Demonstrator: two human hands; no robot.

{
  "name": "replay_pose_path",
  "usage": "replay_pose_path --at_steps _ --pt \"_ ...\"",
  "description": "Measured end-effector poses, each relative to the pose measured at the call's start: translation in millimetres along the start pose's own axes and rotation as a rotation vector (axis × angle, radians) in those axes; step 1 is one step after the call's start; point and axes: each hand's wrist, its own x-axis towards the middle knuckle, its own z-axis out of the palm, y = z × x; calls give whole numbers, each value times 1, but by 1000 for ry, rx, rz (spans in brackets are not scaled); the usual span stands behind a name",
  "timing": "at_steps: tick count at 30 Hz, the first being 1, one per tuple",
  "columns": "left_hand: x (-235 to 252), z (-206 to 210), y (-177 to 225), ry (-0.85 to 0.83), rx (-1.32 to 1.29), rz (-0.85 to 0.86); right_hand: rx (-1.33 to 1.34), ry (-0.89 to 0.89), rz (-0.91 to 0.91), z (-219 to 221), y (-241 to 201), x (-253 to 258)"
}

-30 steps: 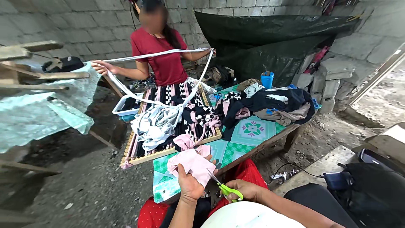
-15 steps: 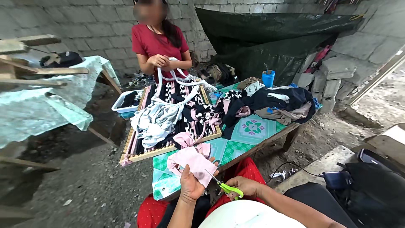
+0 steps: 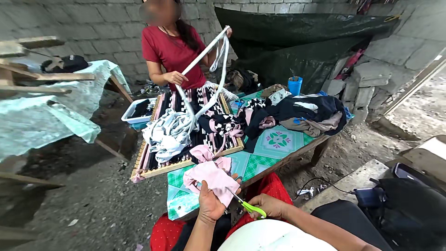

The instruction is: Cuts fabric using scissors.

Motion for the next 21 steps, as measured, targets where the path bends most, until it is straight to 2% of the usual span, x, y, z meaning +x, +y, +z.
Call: replay_pose_path --at_steps 5,8,10,18,21 --pt "-1 -3 -4 -2 32 3 -92 4 9 -1 2 1" --pt "1 -16 -7 -96 -12 -2 -107 -21 1 -3 -5 -3" --pt "0 -22 -8 -131 54 -27 -119 -32 12 -4 -10 -7" --pt "-6 -3 -19 50 349 -16 -116 -20 17 -11 -16 -24" --pt "-9 0 -25 70 462 -19 -104 -13 21 -17 -8 -29"
